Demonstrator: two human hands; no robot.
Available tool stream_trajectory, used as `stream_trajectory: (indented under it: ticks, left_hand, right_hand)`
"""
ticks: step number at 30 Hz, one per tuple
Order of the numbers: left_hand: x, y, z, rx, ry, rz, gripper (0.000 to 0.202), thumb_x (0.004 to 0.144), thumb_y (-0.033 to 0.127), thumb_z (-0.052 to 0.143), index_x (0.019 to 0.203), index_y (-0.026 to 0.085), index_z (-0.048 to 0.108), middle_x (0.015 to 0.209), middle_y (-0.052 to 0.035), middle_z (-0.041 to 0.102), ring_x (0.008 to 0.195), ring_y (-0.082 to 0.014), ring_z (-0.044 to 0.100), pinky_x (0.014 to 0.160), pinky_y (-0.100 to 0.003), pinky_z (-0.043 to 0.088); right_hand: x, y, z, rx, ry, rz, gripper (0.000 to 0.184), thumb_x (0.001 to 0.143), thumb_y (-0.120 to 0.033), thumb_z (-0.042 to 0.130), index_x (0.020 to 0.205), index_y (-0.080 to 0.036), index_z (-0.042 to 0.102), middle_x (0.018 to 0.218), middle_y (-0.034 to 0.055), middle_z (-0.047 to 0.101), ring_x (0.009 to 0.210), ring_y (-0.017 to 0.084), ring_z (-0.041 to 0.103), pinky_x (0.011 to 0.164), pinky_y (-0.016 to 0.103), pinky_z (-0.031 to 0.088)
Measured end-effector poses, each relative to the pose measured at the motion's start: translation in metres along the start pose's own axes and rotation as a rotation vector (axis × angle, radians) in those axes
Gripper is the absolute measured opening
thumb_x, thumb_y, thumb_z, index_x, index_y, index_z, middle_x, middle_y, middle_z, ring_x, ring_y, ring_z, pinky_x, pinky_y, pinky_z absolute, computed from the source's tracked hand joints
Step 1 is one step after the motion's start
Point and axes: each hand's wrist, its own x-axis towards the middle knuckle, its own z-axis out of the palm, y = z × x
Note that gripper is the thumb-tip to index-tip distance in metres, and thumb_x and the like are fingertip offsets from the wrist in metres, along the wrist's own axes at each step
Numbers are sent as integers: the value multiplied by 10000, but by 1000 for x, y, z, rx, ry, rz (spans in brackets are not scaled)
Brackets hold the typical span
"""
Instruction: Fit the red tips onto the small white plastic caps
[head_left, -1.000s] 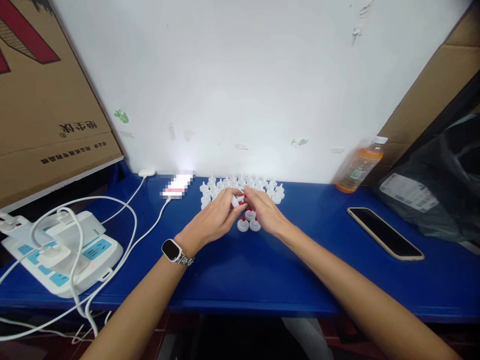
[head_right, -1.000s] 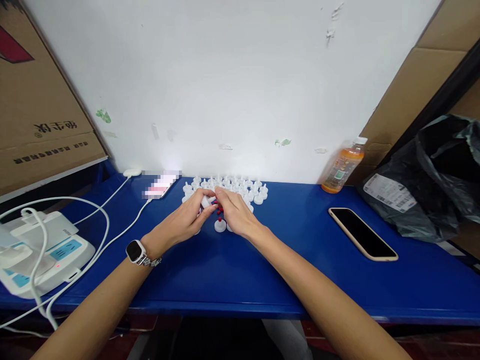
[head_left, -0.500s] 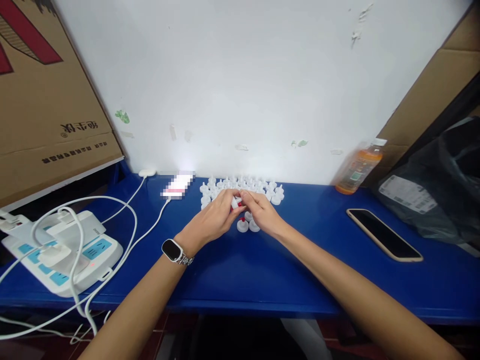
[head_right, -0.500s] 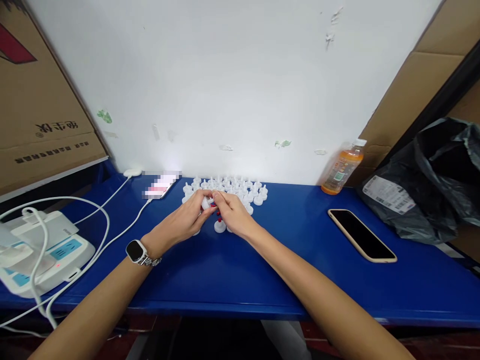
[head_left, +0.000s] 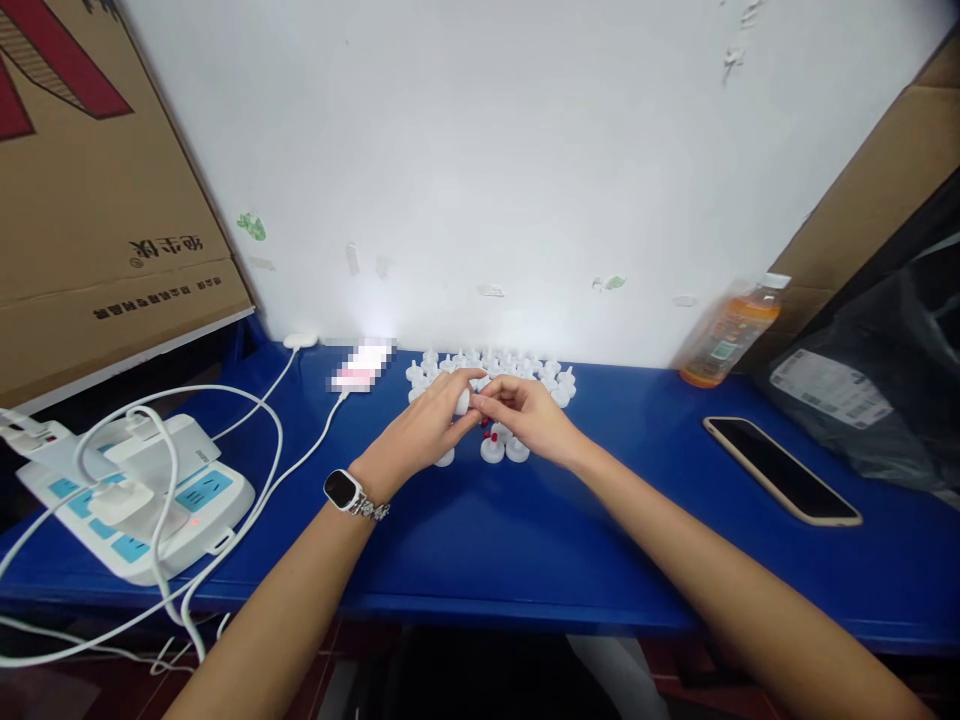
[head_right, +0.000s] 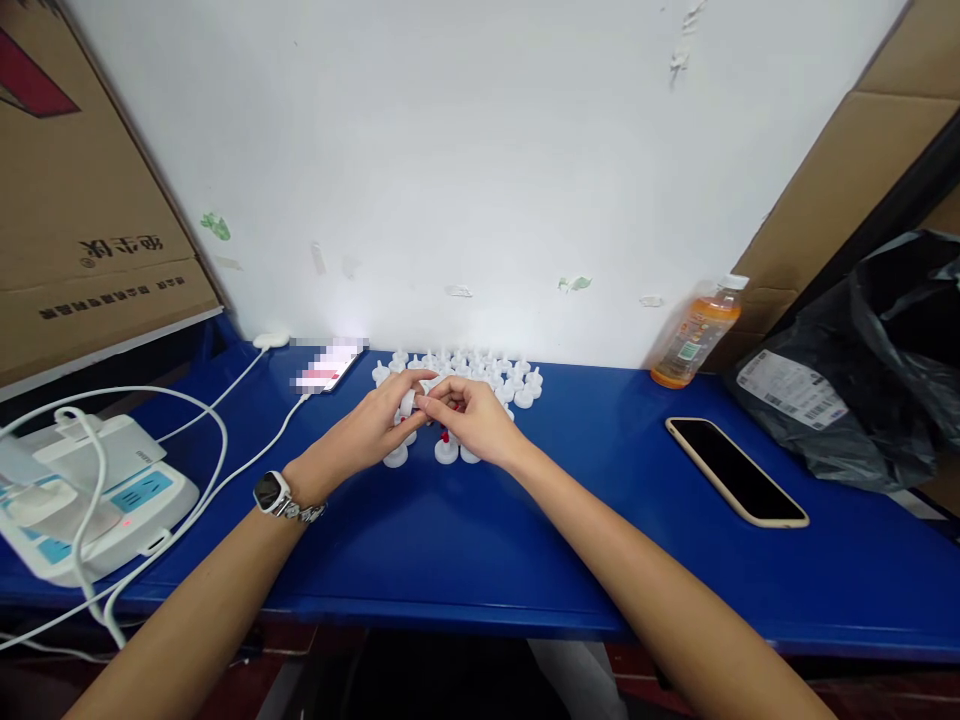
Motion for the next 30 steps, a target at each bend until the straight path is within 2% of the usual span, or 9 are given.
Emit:
stream_trajectory:
  ticks: [4, 6, 9, 13, 17, 19, 23, 27, 30]
  left_hand:
    - [-1, -1, -8, -33, 33, 6, 499, 917, 445, 583, 1352, 236, 457, 1100, -71, 597, 909, -198, 591, 829, -360, 506]
    - [-2, -4, -14, -24, 48, -1, 539, 873, 474, 636, 1332, 234, 487, 1097, -67, 601, 902, -195, 580, 818, -355, 498]
    - [-1, -11, -20, -10, 102, -64, 471, 883, 497, 615, 1262, 226, 547, 1062, -63, 618, 911, -200, 576, 808, -360, 486]
    - [0, -22, -19, 1, 115, -108, 312, 930, 453, 550, 1106, 207, 621, 966, -54, 649, 864, -193, 582, 763, -350, 475]
    - [1, -25, -17, 3, 94, -99, 256, 945, 419, 527, 1023, 204, 642, 959, -50, 667, 825, -182, 585, 743, -344, 466]
    - [2, -23, -17, 9, 90, -94, 249, 951, 408, 517, 1010, 204, 646, 958, -48, 671, 819, -180, 586, 743, -343, 464]
    - [3, -16, -16, 22, 71, -72, 263, 965, 401, 487, 998, 204, 658, 953, -51, 671, 827, -186, 588, 751, -349, 468]
    - [5, -13, -14, 30, 47, -55, 274, 980, 384, 451, 990, 212, 664, 953, -49, 672, 849, -196, 592, 769, -359, 475]
    - [5, -20, -16, 72, 74, -72, 270, 983, 366, 444, 994, 212, 664, 949, -54, 669, 871, -207, 595, 771, -359, 474]
  right_hand:
    - [3, -1, -6, 40, 30, 58, 370, 739, -498, 755, 807, -157, 629, 719, 25, 674, 601, 122, 578, 554, 251, 434]
    - [5, 0, -11, -28, 63, 25, 350, 747, -480, 749, 806, -153, 639, 715, 28, 676, 592, 122, 573, 555, 254, 428]
    - [6, 1, -13, -212, 68, -14, 286, 785, -429, 716, 816, -148, 672, 673, 13, 652, 552, 109, 526, 541, 251, 400]
    - [6, 3, -4, -411, -103, -19, 191, 825, -341, 668, 788, -156, 697, 638, -3, 624, 562, 106, 504, 556, 247, 379]
    - [6, 6, 0, -578, -203, -139, 137, 823, -309, 680, 793, -182, 722, 666, -10, 598, 613, 113, 504, 624, 259, 373]
    - [6, 4, -6, -617, -171, -170, 148, 839, -326, 664, 870, -196, 728, 648, -21, 569, 611, 119, 491, 637, 266, 370]
    - [2, 0, -26, -709, 13, -170, 160, 845, -285, 620, 930, -185, 710, 702, 1, 592, 702, 154, 535, 702, 290, 395]
    - [-1, 5, -35, -652, -5, -50, 169, 854, -299, 592, 881, -169, 696, 630, -11, 595, 604, 140, 524, 630, 277, 388]
    - [2, 10, -31, -622, -2, -46, 211, 885, -330, 561, 860, -170, 696, 650, 3, 646, 578, 136, 545, 602, 272, 387]
